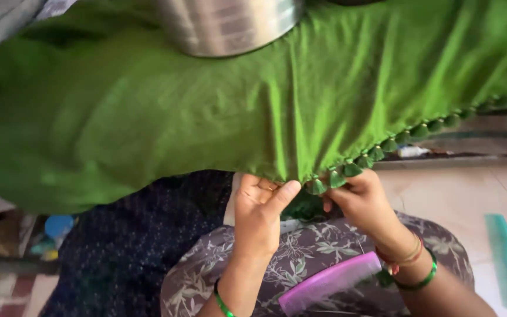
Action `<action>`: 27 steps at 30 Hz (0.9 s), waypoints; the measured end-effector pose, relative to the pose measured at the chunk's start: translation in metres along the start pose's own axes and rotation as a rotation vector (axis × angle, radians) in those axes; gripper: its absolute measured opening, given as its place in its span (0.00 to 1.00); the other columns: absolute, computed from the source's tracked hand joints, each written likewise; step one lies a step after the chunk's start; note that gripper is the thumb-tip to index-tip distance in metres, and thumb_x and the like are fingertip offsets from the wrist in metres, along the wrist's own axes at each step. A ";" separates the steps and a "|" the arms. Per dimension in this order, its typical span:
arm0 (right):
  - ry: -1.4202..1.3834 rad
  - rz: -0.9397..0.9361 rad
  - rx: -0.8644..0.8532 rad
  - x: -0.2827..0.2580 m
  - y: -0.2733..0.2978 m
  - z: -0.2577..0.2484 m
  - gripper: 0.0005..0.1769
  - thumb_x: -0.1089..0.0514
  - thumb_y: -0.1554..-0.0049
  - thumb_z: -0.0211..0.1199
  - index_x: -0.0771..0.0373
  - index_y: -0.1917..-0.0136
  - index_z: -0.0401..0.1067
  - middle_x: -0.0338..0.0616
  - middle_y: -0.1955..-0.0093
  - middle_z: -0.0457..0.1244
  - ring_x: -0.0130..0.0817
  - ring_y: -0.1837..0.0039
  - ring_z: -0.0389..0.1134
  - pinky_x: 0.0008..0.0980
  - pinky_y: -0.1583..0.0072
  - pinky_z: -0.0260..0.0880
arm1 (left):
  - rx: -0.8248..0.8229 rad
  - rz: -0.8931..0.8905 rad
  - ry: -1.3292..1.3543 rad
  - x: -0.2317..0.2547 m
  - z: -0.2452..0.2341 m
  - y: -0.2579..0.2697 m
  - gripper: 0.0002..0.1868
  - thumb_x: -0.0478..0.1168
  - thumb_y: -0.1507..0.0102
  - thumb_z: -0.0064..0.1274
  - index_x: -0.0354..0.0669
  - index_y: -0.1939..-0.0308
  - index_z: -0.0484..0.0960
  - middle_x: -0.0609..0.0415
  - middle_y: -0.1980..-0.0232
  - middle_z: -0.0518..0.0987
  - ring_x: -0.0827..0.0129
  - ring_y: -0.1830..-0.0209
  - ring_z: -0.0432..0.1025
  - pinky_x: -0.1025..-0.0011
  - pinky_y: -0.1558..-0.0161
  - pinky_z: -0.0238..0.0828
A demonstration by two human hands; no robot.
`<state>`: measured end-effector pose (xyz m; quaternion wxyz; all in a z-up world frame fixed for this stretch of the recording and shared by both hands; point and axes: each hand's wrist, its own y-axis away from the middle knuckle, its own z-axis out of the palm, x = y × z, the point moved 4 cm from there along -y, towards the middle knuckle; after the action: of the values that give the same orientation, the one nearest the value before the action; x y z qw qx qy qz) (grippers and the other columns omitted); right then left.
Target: The person is sewing green decorative tassels onto the edge of a green fabric.
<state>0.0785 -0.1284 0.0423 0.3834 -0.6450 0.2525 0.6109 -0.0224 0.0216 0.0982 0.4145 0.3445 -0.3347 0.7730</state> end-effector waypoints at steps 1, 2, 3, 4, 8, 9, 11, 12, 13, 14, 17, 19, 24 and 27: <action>0.022 -0.037 0.015 0.007 0.001 -0.004 0.08 0.72 0.44 0.59 0.67 0.56 0.79 0.40 0.66 0.68 0.25 0.66 0.68 0.24 0.64 0.66 | 0.007 0.011 -0.009 -0.004 -0.002 0.003 0.19 0.23 0.39 0.58 0.33 0.46 0.74 0.49 0.52 0.83 0.69 0.52 0.77 0.68 0.44 0.73; 0.028 -0.031 -0.010 0.004 0.002 -0.004 0.08 0.72 0.44 0.59 0.67 0.56 0.79 0.40 0.66 0.68 0.25 0.66 0.68 0.24 0.64 0.66 | 0.030 0.021 -0.003 -0.005 -0.004 0.005 0.19 0.23 0.39 0.58 0.33 0.46 0.74 0.49 0.52 0.83 0.69 0.52 0.77 0.68 0.44 0.73; 0.017 -0.069 0.003 0.000 0.003 -0.005 0.08 0.72 0.43 0.58 0.67 0.57 0.78 0.40 0.63 0.69 0.25 0.65 0.69 0.24 0.62 0.68 | 0.046 0.013 -0.017 -0.006 -0.005 0.007 0.18 0.23 0.39 0.59 0.34 0.47 0.75 0.49 0.54 0.83 0.68 0.53 0.77 0.68 0.45 0.73; 0.005 -0.106 0.022 -0.004 0.005 -0.006 0.09 0.73 0.42 0.56 0.68 0.57 0.77 0.40 0.60 0.71 0.25 0.64 0.70 0.24 0.60 0.70 | 0.057 0.000 -0.031 -0.008 -0.005 0.009 0.17 0.23 0.39 0.60 0.34 0.48 0.75 0.48 0.56 0.83 0.68 0.55 0.78 0.67 0.46 0.74; 0.070 -0.133 -0.007 0.000 0.004 -0.009 0.11 0.75 0.43 0.54 0.68 0.55 0.76 0.41 0.60 0.70 0.28 0.62 0.72 0.25 0.60 0.72 | 0.067 -0.010 0.025 -0.012 -0.003 0.012 0.16 0.23 0.40 0.60 0.33 0.50 0.74 0.47 0.56 0.83 0.67 0.54 0.78 0.68 0.44 0.73; 0.018 -0.193 -0.025 0.002 0.004 -0.010 0.11 0.76 0.43 0.54 0.69 0.55 0.76 0.43 0.58 0.70 0.29 0.61 0.73 0.27 0.58 0.74 | 0.054 0.012 0.049 -0.017 -0.005 0.013 0.15 0.22 0.38 0.60 0.34 0.51 0.73 0.48 0.57 0.82 0.67 0.54 0.77 0.68 0.45 0.74; -0.029 -0.251 -0.051 0.004 0.004 -0.004 0.10 0.76 0.43 0.54 0.69 0.55 0.75 0.45 0.56 0.71 0.31 0.59 0.74 0.29 0.57 0.76 | 0.046 0.038 0.077 -0.015 0.002 0.012 0.15 0.22 0.37 0.60 0.35 0.52 0.72 0.48 0.58 0.81 0.67 0.55 0.77 0.69 0.47 0.75; -0.157 -0.200 -0.025 0.005 0.006 0.000 0.08 0.75 0.42 0.55 0.70 0.54 0.74 0.47 0.56 0.71 0.33 0.59 0.74 0.32 0.56 0.78 | 0.036 0.004 0.107 -0.008 0.012 0.011 0.14 0.24 0.38 0.59 0.36 0.53 0.71 0.49 0.60 0.80 0.67 0.59 0.77 0.69 0.57 0.75; -0.285 -0.147 0.002 0.006 0.007 0.004 0.06 0.75 0.41 0.57 0.70 0.54 0.72 0.49 0.57 0.71 0.35 0.59 0.75 0.35 0.56 0.79 | 0.025 -0.031 0.137 -0.001 0.022 0.010 0.14 0.26 0.39 0.57 0.37 0.55 0.70 0.50 0.62 0.80 0.66 0.64 0.78 0.69 0.68 0.75; -0.278 -0.147 -0.002 -0.001 0.009 0.011 0.06 0.75 0.41 0.57 0.70 0.54 0.72 0.49 0.57 0.71 0.35 0.59 0.75 0.35 0.56 0.79 | 0.027 -0.028 0.143 0.004 0.025 0.009 0.14 0.26 0.39 0.57 0.37 0.55 0.70 0.50 0.62 0.80 0.66 0.64 0.78 0.69 0.68 0.75; -0.411 -0.016 -0.016 -0.012 0.014 0.032 0.03 0.73 0.40 0.62 0.73 0.52 0.74 0.51 0.61 0.68 0.35 0.64 0.71 0.35 0.61 0.75 | 0.045 -0.124 0.094 -0.001 0.020 0.008 0.10 0.32 0.38 0.57 0.41 0.57 0.72 0.51 0.65 0.80 0.71 0.75 0.72 0.71 0.80 0.68; -0.494 -0.002 0.080 -0.016 0.019 0.037 0.07 0.72 0.44 0.64 0.68 0.52 0.72 0.49 0.59 0.70 0.32 0.63 0.70 0.34 0.63 0.76 | -0.069 -0.280 0.106 -0.033 0.001 0.010 0.21 0.45 0.25 0.52 0.32 0.66 0.76 0.50 0.70 0.75 0.72 0.76 0.68 0.74 0.78 0.63; -0.423 0.031 0.138 -0.009 0.031 0.027 0.08 0.71 0.44 0.63 0.70 0.50 0.75 0.48 0.57 0.70 0.31 0.62 0.70 0.33 0.62 0.76 | 0.007 -0.278 0.095 -0.019 0.017 0.010 0.19 0.45 0.30 0.52 0.35 0.71 0.78 0.51 0.72 0.77 0.70 0.79 0.69 0.71 0.81 0.62; -0.271 0.019 0.165 -0.003 0.034 0.020 0.07 0.71 0.43 0.64 0.72 0.50 0.75 0.47 0.57 0.71 0.30 0.62 0.70 0.32 0.60 0.77 | -0.010 -0.163 0.054 -0.027 0.007 0.010 0.18 0.43 0.28 0.53 0.34 0.69 0.78 0.52 0.68 0.77 0.72 0.73 0.68 0.72 0.74 0.63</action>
<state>0.0391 -0.1328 0.0393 0.4598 -0.5204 0.2541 0.6731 -0.0179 0.0011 0.0779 0.4868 0.3477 -0.2982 0.7438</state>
